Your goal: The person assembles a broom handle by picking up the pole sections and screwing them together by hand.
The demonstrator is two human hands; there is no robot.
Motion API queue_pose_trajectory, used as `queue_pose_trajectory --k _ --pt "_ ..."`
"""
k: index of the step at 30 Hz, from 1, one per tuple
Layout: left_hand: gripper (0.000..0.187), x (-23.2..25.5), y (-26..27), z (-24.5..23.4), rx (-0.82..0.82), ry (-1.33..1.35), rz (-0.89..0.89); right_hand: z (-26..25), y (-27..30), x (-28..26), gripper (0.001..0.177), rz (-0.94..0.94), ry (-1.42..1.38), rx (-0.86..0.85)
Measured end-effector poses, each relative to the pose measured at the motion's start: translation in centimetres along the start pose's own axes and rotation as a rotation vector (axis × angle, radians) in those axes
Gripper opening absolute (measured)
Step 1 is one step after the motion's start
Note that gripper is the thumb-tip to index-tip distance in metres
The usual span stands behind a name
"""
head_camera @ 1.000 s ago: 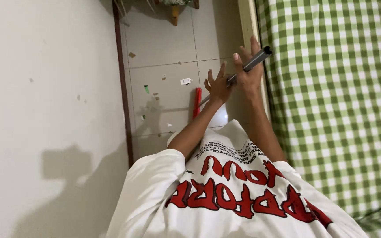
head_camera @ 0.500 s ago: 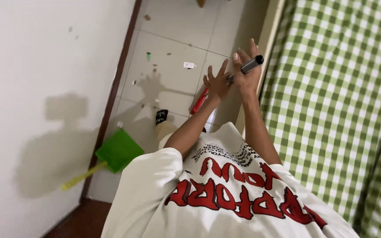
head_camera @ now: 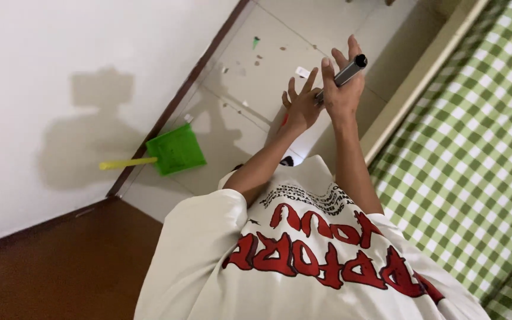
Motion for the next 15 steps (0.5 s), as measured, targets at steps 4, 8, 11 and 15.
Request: queue_pose_trajectory --k 4,8,11,15 --pt "0.024 -5.3 1.8 -2.8 0.051 -0.023 -0.064 5.1 2.3 -2.8 0.077 0.045 -0.054 -0.1" --pt "0.03 -10.3 3.9 -5.2 0.181 -0.076 -0.088 9.9 4.9 -6.1 0.077 0.047 -0.166 -0.198" --pt "0.028 -12.1 5.3 -6.9 0.184 -0.077 -0.136 11.5 5.9 -8.2 0.076 0.027 -0.059 -0.237" --pt "0.03 -10.9 6.9 -9.9 0.195 0.019 -0.109 12.1 6.0 -10.3 0.075 -0.047 -0.087 -0.221"
Point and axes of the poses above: each hand's wrist, its own y-axis away from the middle knuckle, its own z-axis out of the palm, x = y × z, the point moved 8 cm from there along -y, towards the middle knuckle, and after that the axes turned 11 degrees about y, right-handed, at the moved point
